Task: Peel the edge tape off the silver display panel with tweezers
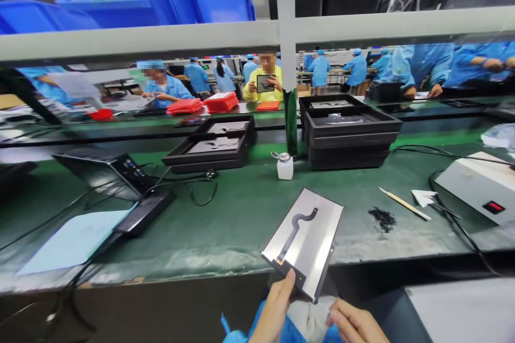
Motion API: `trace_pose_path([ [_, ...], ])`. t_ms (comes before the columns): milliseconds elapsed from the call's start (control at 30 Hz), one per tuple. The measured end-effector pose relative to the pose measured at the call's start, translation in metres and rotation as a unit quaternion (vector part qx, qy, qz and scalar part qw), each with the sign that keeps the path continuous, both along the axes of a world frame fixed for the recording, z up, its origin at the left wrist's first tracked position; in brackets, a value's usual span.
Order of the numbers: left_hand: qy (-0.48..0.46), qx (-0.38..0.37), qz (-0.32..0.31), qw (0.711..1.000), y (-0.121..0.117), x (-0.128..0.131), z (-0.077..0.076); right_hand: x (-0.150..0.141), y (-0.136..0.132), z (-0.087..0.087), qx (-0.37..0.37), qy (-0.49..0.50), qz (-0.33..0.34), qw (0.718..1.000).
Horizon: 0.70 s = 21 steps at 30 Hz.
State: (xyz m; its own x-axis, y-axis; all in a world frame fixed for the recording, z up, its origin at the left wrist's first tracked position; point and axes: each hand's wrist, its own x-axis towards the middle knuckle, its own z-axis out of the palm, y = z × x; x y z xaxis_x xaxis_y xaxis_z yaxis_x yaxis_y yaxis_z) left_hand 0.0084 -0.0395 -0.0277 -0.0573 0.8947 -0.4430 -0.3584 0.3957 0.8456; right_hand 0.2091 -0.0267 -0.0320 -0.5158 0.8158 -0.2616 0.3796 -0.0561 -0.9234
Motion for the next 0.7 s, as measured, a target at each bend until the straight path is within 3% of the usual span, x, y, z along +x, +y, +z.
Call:
trace_pose_path([
  [233,0.019,0.052,-0.055,0.997,0.007,0.015,-0.005,0.009,-0.004,0.022,0.013,0.003,-0.025,1.0],
  [500,0.01,0.037,-0.02,0.999,0.008,0.032,0.0,0.018,-0.008,0.018,-0.009,-0.001,-0.09,0.996],
  [700,-0.004,0.018,-0.014,1.0,0.009,0.043,0.0,0.019,-0.013,0.03,-0.04,0.049,-0.124,0.99],
])
